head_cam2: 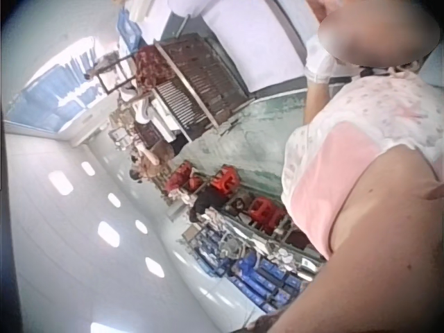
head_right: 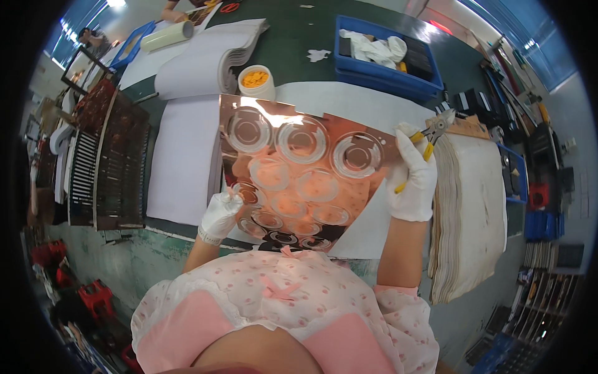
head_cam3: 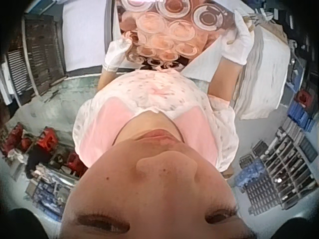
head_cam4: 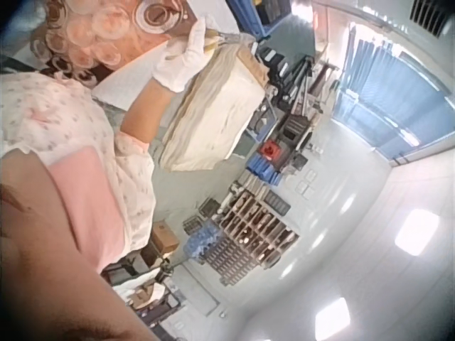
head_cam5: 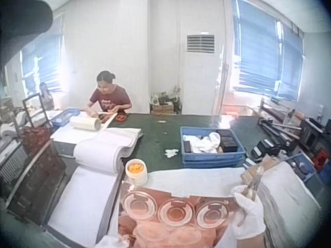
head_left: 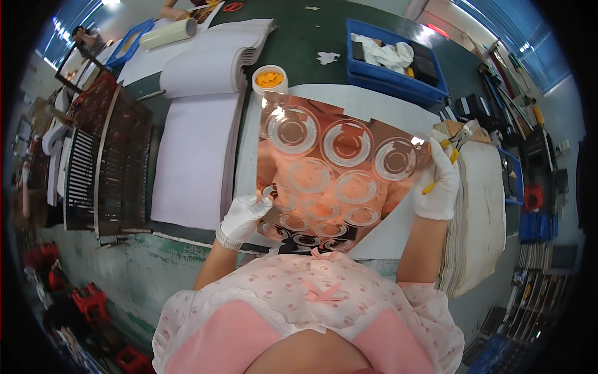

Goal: The person uses pliers to punch out circular copper shapes from a larger copper sheet. They repeatedly pick up the sheet, use the pliers to separate the circles, and place the finished sheets onto a wooden rack. The process involves handling the copper sheet and the pliers with gloved hands.

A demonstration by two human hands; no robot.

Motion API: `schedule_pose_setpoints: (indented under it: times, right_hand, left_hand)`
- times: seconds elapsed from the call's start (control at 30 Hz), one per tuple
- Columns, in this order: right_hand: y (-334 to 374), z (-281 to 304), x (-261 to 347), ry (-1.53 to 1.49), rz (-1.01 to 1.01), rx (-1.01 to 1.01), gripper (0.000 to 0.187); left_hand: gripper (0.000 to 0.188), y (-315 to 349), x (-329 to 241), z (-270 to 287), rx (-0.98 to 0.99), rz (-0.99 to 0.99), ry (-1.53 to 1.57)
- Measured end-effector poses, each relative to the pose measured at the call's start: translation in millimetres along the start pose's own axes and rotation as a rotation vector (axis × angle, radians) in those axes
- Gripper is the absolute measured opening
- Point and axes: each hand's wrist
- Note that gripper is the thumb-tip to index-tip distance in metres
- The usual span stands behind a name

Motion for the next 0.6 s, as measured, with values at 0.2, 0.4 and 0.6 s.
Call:
schedule_pose_setpoints:
  times: [0.2, 0.4, 0.6]
  right_hand:
    - [-5.1, 17.4, 1.2, -0.091, -0.294, 0.208, 0.027]
    - [-0.2, 15.6, 4.9, -0.112, -0.285, 0.250, 0.030]
    - [-2.9, 12.8, 9.9, -0.070, -0.151, 0.086, 0.024]
  left_hand:
    - [0.020, 1.2, -8.8, 0.4, -0.019, 0.164, -0.119]
    - [0.015, -0.4, -29.8, -19.6, -0.020, 0.165, -0.264]
    - [0.022, -16.9, -35.3, -16.0, -0.154, 0.021, -0.422]
Point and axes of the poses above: each hand's wrist, its own y-axis away from the middle knuckle, its own z-axis out of the back of the hand, x = y × z
